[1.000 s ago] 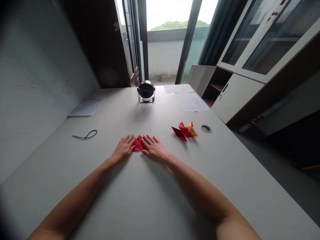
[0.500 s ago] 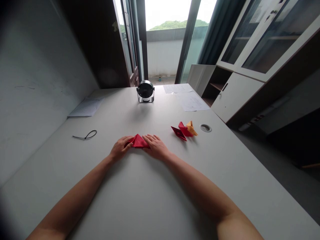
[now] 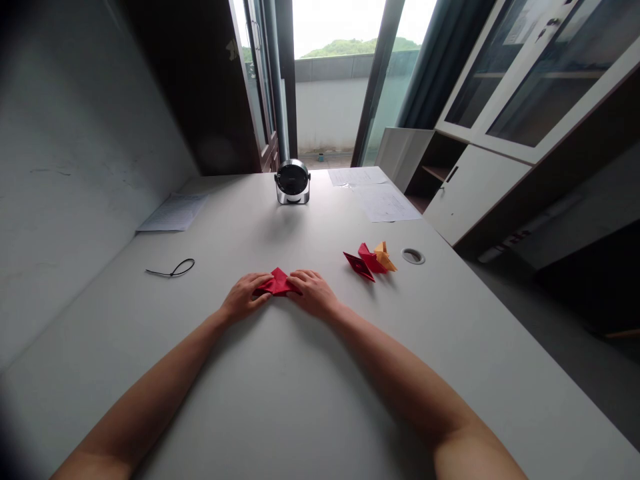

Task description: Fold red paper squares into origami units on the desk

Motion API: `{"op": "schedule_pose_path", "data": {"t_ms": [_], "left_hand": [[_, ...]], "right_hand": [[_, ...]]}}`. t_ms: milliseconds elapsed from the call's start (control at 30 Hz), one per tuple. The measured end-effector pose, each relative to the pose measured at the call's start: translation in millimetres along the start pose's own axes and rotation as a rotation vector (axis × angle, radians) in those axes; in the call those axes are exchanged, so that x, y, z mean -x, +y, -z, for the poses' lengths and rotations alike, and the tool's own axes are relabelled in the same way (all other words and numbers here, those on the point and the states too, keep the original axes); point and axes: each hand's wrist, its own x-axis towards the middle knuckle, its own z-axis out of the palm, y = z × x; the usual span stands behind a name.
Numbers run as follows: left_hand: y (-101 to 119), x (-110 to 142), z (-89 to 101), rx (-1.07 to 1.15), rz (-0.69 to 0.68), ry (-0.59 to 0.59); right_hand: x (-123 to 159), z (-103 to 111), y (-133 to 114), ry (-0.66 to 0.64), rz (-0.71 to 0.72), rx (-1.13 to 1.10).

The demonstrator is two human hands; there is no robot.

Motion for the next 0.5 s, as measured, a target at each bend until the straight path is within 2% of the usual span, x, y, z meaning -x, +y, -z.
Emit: {"op": "schedule_pose_path", "data": {"t_ms": [500], "left_hand": [[-3.8,0.4,-1.7,-0.01,0.009,-0.007]], "right_hand": [[-0.6,1.5,-1.0,0.017,-0.001,-0.027]]}}
